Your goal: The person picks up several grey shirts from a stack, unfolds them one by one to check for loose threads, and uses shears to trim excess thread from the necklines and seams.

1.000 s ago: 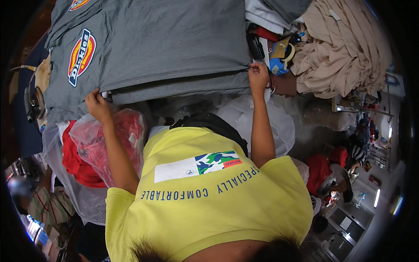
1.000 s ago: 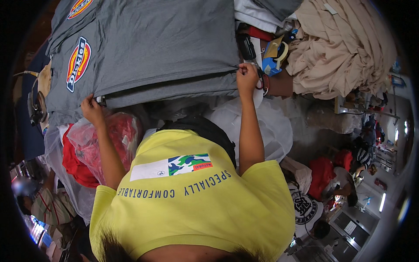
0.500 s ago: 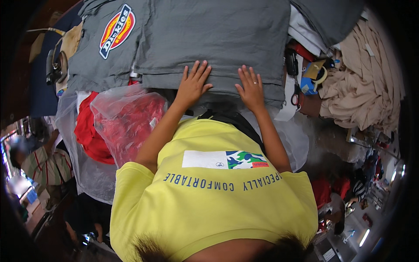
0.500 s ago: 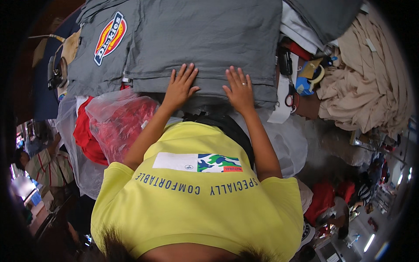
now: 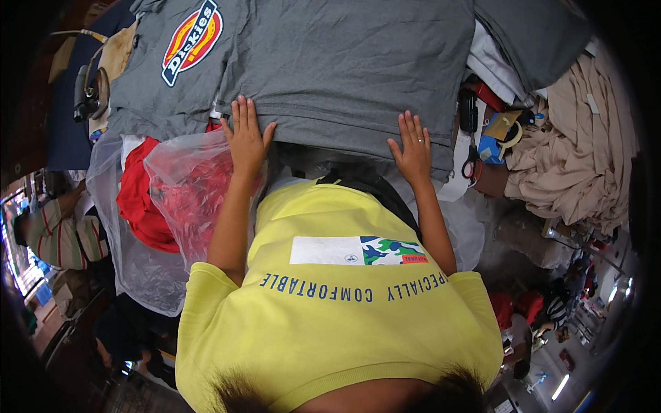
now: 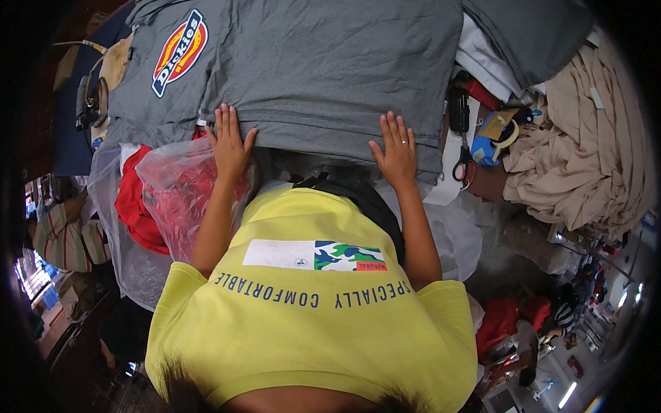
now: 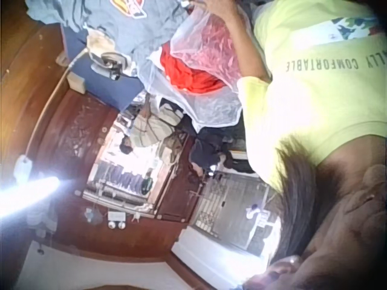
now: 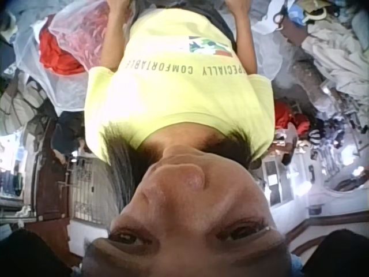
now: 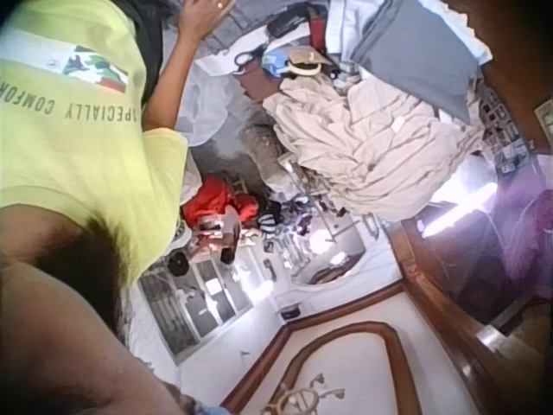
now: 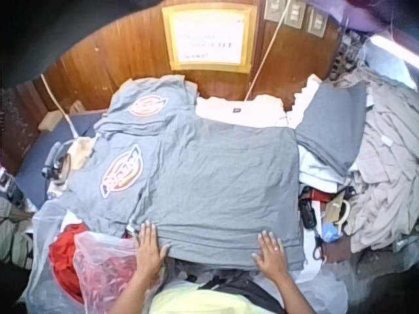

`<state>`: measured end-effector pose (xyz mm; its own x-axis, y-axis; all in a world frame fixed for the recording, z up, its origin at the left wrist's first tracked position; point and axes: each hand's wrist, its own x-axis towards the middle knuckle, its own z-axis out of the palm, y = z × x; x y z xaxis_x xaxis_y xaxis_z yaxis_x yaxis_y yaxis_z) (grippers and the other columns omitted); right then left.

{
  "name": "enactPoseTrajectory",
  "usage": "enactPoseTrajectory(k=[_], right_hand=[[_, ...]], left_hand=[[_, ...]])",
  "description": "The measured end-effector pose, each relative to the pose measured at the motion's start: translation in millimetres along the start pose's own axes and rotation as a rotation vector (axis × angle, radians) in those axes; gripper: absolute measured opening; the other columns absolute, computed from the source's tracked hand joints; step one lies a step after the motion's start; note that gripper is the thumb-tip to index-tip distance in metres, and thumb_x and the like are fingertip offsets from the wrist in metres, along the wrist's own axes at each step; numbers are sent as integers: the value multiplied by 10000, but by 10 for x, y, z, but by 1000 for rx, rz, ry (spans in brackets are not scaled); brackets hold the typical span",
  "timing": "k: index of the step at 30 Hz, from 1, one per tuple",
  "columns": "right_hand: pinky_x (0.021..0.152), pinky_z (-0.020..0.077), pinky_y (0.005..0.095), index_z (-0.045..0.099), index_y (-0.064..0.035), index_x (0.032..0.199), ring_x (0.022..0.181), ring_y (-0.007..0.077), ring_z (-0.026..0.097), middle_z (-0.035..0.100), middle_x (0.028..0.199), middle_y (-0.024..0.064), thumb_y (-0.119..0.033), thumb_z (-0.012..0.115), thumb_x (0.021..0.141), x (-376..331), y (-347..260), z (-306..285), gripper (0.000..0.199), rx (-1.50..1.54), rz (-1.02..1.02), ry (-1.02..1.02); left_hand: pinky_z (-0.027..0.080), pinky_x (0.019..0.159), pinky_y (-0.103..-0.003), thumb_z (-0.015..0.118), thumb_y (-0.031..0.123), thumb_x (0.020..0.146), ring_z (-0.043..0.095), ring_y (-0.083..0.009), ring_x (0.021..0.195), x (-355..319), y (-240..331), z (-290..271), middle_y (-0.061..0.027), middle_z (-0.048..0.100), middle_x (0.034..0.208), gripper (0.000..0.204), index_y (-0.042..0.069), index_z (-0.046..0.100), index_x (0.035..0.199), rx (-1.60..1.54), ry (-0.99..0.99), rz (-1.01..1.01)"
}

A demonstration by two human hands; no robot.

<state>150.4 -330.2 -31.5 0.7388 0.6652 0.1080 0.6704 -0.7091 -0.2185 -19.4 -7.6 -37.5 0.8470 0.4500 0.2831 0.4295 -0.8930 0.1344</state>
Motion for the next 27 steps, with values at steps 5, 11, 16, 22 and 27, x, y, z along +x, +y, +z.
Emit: enactPoseTrajectory(k=[5, 11, 16, 22, 27], right_hand=[[1050, 232, 427, 437, -116, 1300, 1298, 257, 311, 391, 1373, 59, -276, 530, 862, -122, 156, -50, 475, 23, 29, 138], [980, 307, 420, 526, -74, 1168, 1164, 315, 422, 497, 1202, 126, -165, 575, 818, -409, 425, -259, 365, 35, 202, 353], [818, 419, 387, 543, -7, 1082, 996, 279, 495, 517, 1027, 141, -208, 577, 850, -649, 1076, -508, 308, 29, 635, 796], [817, 448, 375, 442, -54, 1254, 1057, 287, 497, 428, 1296, 113, -474, 505, 872, -764, 1907, -582, 571, 960, 1100, 597], [838, 444, 430, 457, -83, 1253, 1096, 353, 454, 448, 1262, 121, -513, 485, 865, -568, 1779, -838, 579, 1082, 1164, 609]], left_hand=[[222, 1031, -486, 574, 174, 809, 374, -271, 1226, 84, 432, -108, -108, 439, 1277, 450, 52, 452, 1224, -179, 33, 121], [387, 904, -389, 618, 103, 781, 521, -261, 1013, 88, 547, -27, -114, 557, 1056, 281, 33, 524, 1036, -441, 39, -85], [498, 704, -260, 625, 93, 822, 615, -183, 764, 27, 384, 55, -104, 610, 898, 208, -19, 535, 973, -1210, -55, -703], [464, 954, -379, 561, 2, 829, 573, -328, 1003, 5, 335, 84, -230, 565, 1038, 330, -175, 445, 1082, -1971, -131, -1166], [479, 928, -365, 521, 43, 867, 580, -326, 1008, 33, 353, 71, -249, 579, 1041, 265, -148, 490, 1049, -1947, -152, -1203]])
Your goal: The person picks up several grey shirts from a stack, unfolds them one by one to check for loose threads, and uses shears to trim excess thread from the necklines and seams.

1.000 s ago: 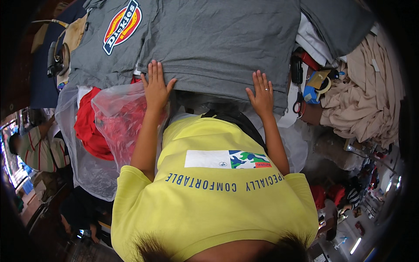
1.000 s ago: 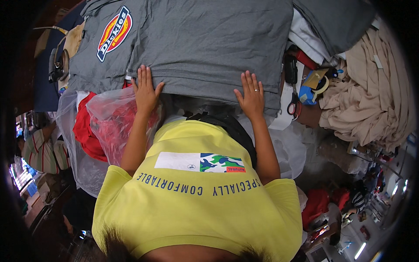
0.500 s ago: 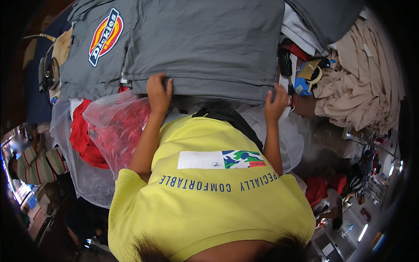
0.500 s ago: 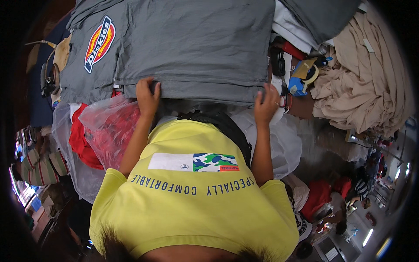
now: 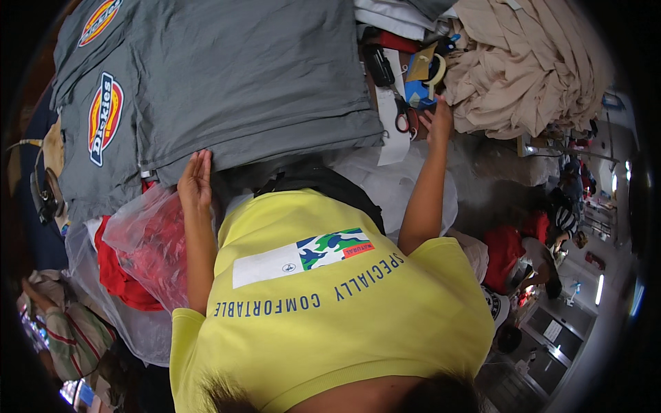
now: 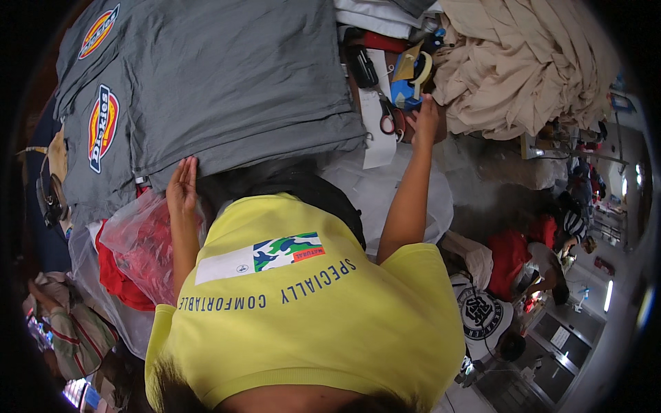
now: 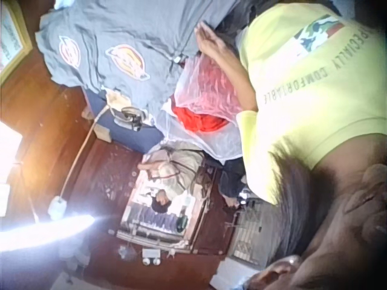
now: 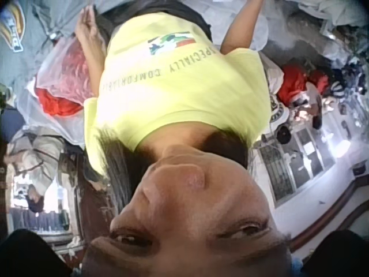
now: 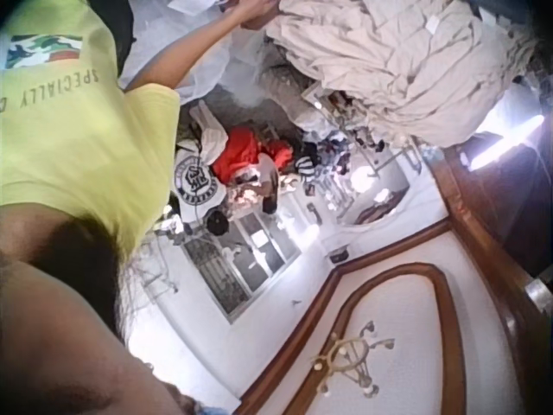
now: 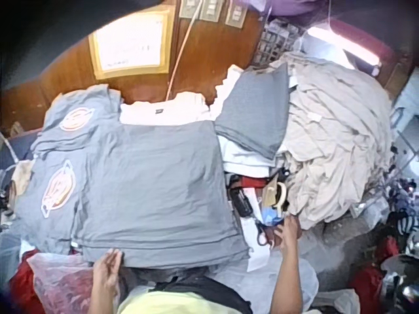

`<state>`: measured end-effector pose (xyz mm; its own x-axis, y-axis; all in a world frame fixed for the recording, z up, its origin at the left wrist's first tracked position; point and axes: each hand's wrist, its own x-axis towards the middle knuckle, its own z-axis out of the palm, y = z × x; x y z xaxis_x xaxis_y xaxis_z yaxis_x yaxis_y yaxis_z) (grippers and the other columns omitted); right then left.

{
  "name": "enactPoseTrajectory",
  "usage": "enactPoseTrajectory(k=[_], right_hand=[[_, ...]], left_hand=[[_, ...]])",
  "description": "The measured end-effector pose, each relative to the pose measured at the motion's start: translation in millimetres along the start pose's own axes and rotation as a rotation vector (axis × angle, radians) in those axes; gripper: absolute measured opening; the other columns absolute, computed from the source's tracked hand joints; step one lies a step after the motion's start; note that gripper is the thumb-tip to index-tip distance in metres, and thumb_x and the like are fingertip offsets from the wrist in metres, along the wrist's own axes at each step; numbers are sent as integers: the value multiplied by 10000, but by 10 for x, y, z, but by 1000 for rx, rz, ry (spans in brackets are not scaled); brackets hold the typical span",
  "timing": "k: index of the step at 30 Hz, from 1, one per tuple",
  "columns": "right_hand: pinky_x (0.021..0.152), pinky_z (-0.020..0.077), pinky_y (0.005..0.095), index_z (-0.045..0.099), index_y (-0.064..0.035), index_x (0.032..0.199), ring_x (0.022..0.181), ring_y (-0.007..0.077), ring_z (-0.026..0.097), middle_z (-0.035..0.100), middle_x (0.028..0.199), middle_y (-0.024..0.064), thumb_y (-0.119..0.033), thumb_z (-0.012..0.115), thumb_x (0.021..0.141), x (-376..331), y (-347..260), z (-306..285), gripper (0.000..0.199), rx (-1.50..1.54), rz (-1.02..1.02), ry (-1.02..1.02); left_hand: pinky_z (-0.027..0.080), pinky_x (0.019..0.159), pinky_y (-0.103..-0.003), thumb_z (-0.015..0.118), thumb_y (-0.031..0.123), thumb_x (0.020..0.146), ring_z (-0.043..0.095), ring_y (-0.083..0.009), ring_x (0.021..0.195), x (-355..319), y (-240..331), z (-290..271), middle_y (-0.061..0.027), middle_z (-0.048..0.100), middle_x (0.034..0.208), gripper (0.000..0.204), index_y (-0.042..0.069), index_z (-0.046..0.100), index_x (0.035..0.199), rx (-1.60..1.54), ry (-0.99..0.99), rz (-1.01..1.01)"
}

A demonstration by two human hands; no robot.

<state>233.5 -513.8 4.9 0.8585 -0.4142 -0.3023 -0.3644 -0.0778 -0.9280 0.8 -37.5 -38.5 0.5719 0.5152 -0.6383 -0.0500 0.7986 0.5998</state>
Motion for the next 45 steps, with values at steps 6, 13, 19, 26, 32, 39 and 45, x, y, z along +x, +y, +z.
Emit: enactPoseTrajectory(k=[6, 13, 19, 26, 32, 39, 45], right_hand=[[829, 433, 416, 548, -102, 1130, 1062, 346, 458, 497, 1196, 90, -448, 518, 870, 315, -147, -54, 434, -29, 175, -253], [896, 342, 515, 531, -91, 1065, 1084, 312, 411, 502, 1094, 48, -274, 637, 807, 288, 25, -34, 334, 404, 72, -137], [913, 342, 506, 532, -32, 1001, 1041, 278, 441, 515, 974, 51, -179, 652, 796, 142, 175, 26, 279, 492, -44, -40], [723, 475, 342, 580, -12, 909, 776, 179, 575, 596, 858, 61, -164, 614, 840, 143, 424, 134, 171, 201, -274, 119], [599, 462, 331, 600, 4, 801, 644, 198, 584, 612, 720, 93, -156, 633, 804, 249, 478, 92, 163, -391, -559, 279], [610, 453, 337, 618, -8, 807, 624, 244, 575, 613, 709, 106, -161, 628, 797, 43, 452, 66, 154, -534, -708, 410], [580, 446, 264, 637, -8, 868, 621, 111, 555, 614, 702, 46, -212, 611, 838, -406, 376, 654, 208, -192, -596, -49]], left_hand=[[487, 909, -348, 527, 52, 868, 580, -321, 1018, -6, -16, 35, -248, 574, 1070, 280, -137, 494, 1072, 40, -25, 8], [495, 889, -331, 555, 64, 858, 590, -304, 1005, 17, -26, 12, -228, 582, 1063, 293, -120, 499, 1080, 49, -25, -3], [518, 840, -297, 561, 62, 853, 607, -280, 973, 18, -5, -22, -204, 597, 1041, 288, -110, 505, 1076, 84, -56, -11], [517, 722, -220, 563, 80, 860, 630, -173, 850, -172, 61, 36, -130, 624, 968, 257, -44, 537, 1085, 298, -8, 38], [466, 683, -211, 578, 106, 860, 600, -134, 786, -76, 3, -66, -98, 623, 938, 211, -12, 570, 1035, 569, -95, 450], [383, 928, -371, 562, 55, 812, 481, -305, 1130, -203, 145, 176, -122, 531, 1184, 297, 36, 546, 1108, 1440, -222, 1347], [170, 1037, -554, 489, 366, 878, 219, -285, 1336, -61, 11, -71, -59, 280, 1439, 515, 169, 383, 1341, 1917, -248, 1147]])
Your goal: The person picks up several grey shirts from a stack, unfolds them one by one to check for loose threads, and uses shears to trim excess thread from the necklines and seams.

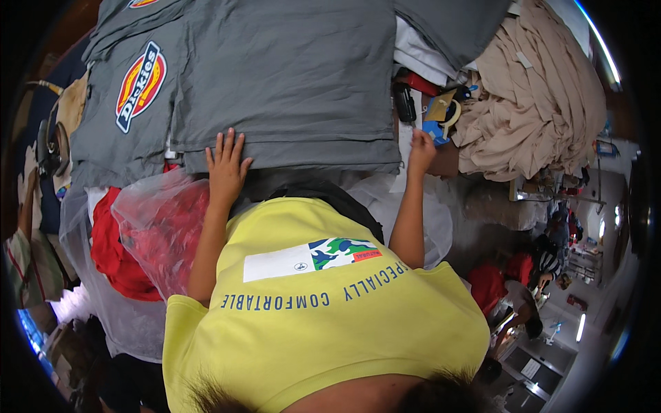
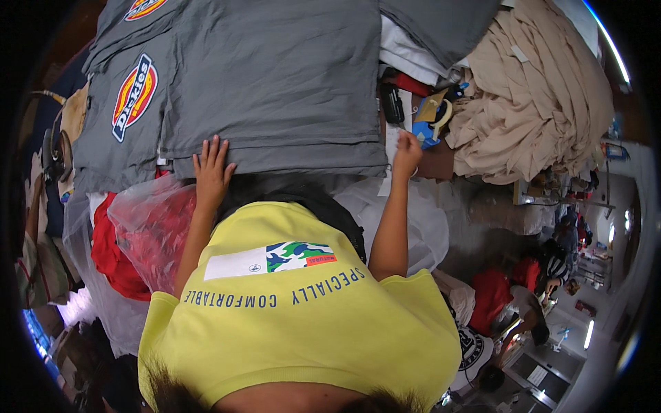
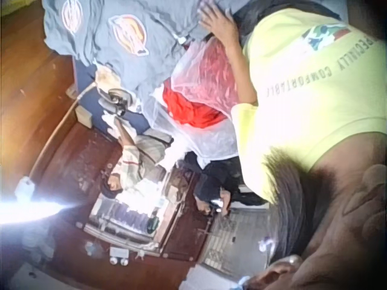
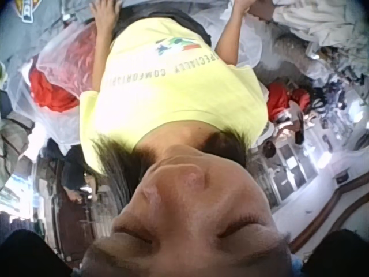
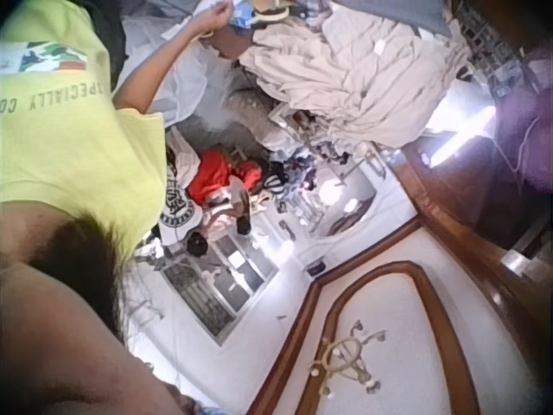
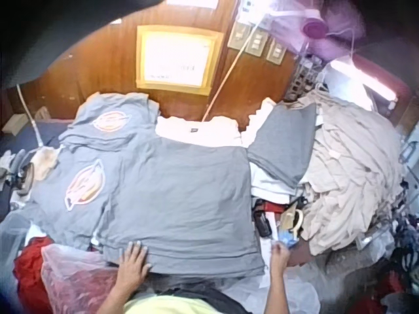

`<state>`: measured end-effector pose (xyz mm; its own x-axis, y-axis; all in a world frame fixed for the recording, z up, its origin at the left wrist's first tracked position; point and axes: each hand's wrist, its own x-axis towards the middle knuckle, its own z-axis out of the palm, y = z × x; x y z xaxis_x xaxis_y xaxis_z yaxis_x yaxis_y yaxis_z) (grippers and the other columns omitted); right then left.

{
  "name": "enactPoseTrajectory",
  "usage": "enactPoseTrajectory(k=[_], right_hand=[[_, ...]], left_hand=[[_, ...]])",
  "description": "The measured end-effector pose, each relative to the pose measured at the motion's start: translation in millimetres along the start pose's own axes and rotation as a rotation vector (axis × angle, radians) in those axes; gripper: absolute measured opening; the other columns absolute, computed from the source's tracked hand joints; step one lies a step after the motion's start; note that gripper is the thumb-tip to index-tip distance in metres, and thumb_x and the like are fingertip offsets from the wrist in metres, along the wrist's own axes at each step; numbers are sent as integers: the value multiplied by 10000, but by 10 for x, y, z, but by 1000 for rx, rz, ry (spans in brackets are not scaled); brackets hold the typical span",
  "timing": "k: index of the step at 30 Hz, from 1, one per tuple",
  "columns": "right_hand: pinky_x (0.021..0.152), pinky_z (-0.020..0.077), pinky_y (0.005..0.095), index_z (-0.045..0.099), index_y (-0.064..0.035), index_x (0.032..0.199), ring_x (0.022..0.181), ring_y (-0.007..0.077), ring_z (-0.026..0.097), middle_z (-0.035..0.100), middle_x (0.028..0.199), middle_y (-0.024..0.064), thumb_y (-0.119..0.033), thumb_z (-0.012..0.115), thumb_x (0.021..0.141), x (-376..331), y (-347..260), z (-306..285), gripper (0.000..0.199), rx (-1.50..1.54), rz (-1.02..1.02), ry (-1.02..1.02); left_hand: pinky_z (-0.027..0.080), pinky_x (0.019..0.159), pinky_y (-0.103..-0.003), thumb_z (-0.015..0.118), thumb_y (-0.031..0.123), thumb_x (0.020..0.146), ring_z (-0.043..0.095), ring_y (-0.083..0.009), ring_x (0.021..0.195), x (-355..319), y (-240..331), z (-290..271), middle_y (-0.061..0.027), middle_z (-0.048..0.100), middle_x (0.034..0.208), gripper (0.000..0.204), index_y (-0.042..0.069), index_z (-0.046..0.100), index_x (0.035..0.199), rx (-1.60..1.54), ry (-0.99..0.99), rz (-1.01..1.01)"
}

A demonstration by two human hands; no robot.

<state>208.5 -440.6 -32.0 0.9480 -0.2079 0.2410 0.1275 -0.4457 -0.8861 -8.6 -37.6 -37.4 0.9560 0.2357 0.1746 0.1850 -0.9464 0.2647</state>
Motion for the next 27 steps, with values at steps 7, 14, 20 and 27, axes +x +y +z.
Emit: enactPoseTrajectory(k=[7, 14, 20, 27], right_hand=[[601, 431, 278, 578, -84, 1137, 591, 123, 516, 542, 621, 70, -207, 643, 802, -466, -1313, 1307, 362, -153, -222, -977], [643, 455, 403, 482, -75, 1091, 732, 323, 612, 622, 790, 151, -150, 587, 827, -1023, -1691, 2375, 295, -123, -492, -1197], [615, 459, 430, 472, -68, 1004, 730, 337, 618, 627, 759, 149, -174, 573, 830, -1238, -1732, 2624, 228, -298, -560, -1118], [525, 465, 411, 474, -48, 930, 615, 297, 626, 620, 672, 126, -365, 617, 782, -1232, -1832, 2626, 378, -695, -621, -954]], left_hand=[[153, 1043, -552, 485, 368, 878, 197, -306, 1341, -42, 8, -16, -88, 268, 1440, 460, 177, 447, 1294, -40, 22, -6], [136, 1047, -544, 503, 357, 871, 200, -305, 1342, -45, 2, -1, -90, 259, 1444, 441, 187, 464, 1276, -97, 37, -13], [134, 1047, -532, 508, 354, 870, 205, -302, 1341, -60, -3, -16, -122, 249, 1444, 439, 195, 465, 1278, -135, 53, -30], [127, 1050, -528, 515, 358, 865, 204, -302, 1342, -52, 10, -29, -119, 257, 1442, 443, 191, 472, 1273, -131, 45, -31]])
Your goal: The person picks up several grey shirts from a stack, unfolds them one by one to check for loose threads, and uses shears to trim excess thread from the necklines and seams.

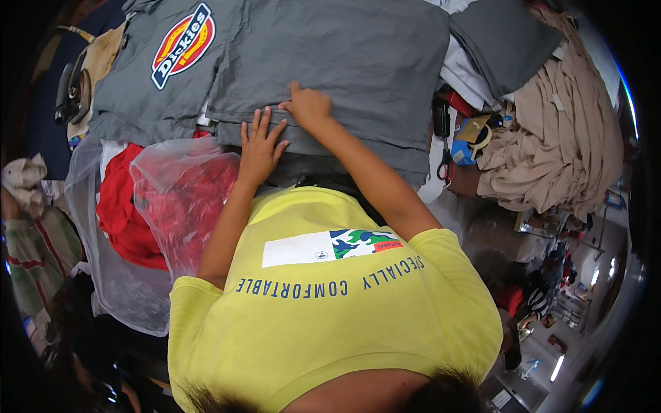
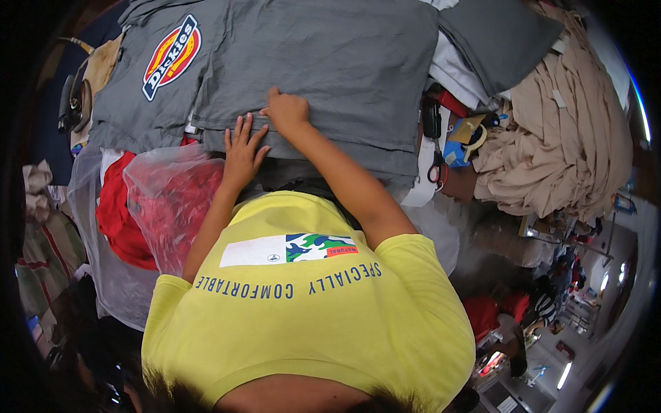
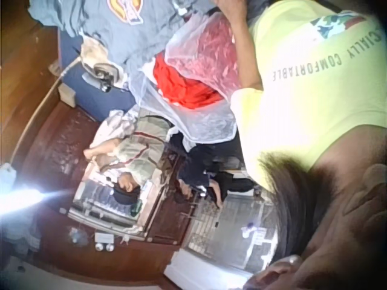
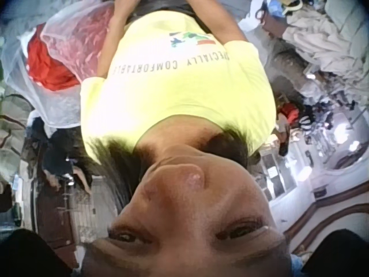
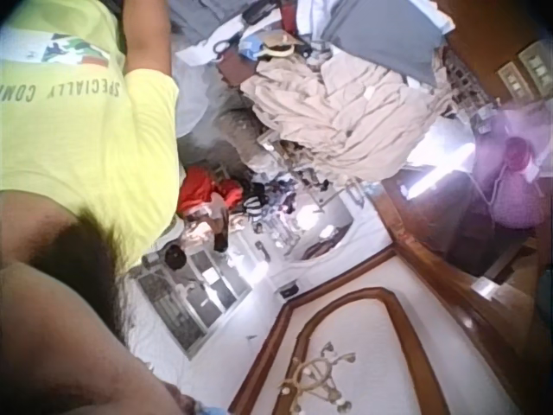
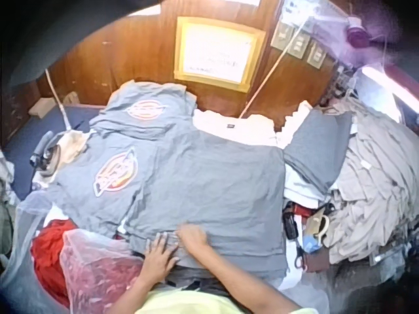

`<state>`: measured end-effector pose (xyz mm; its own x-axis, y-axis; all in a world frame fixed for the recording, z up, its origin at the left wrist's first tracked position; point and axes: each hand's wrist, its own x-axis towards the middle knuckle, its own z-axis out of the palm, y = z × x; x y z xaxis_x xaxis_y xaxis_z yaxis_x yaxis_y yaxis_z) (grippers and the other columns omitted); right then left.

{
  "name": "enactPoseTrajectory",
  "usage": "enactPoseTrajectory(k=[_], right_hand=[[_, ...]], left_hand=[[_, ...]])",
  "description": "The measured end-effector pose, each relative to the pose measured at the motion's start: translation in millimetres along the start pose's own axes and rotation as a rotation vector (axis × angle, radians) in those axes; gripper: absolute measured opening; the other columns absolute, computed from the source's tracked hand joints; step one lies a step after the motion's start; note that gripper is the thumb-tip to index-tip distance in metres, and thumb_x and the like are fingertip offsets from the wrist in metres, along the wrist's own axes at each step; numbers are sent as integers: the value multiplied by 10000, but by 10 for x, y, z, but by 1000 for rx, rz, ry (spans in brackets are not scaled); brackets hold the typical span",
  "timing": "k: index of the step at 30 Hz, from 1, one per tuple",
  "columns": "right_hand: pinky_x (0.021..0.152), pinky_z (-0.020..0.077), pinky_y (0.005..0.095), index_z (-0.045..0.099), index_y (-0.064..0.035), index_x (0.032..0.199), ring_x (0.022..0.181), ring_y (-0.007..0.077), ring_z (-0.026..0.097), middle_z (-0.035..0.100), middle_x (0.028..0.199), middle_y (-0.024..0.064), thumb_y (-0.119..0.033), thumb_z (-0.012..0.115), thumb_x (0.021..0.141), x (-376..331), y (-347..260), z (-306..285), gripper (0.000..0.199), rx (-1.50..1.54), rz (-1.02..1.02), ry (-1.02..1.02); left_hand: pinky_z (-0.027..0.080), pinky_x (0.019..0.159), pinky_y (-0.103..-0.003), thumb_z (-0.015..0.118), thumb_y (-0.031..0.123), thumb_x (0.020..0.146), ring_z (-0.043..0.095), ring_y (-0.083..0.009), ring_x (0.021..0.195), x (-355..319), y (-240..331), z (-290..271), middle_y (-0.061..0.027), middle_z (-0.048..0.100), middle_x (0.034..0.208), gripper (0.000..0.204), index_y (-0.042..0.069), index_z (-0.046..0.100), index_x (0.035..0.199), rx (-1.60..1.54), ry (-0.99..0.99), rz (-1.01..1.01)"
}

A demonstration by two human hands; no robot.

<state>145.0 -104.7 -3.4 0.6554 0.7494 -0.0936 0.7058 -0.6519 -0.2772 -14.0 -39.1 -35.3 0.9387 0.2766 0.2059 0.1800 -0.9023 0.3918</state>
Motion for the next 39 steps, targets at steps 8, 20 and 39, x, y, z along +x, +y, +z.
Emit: enactPoseTrajectory(k=[8, 20, 39], right_hand=[[754, 428, 392, 533, -93, 1009, 892, 263, 568, 595, 928, 93, -384, 581, 806, -649, 854, -63, 358, 154, -76, 145], [831, 405, 344, 656, -103, 934, 950, 266, 532, 604, 1023, 68, -99, 629, 741, -1952, 2437, -366, 194, 213, 116, 511], [664, 466, 343, 563, -60, 910, 767, 279, 621, 638, 815, 116, -167, 574, 841, -1276, 2752, -256, 128, 361, 440, 649]], left_hand=[[63, 986, -655, 534, 396, 842, 270, -197, 1319, 79, -108, -211, 7, 309, 1427, 466, 268, 450, 1282, 242, -86, 55], [279, 989, -486, 568, 101, 735, 447, -187, 1150, 462, -834, -705, 20, 513, 1213, 346, 200, 573, 1067, 389, -56, 58], [444, 736, -289, 614, 324, 823, 617, -210, 821, 1035, -1526, -541, -128, 650, 906, 338, 44, 611, 1012, -141, 121, -423]])
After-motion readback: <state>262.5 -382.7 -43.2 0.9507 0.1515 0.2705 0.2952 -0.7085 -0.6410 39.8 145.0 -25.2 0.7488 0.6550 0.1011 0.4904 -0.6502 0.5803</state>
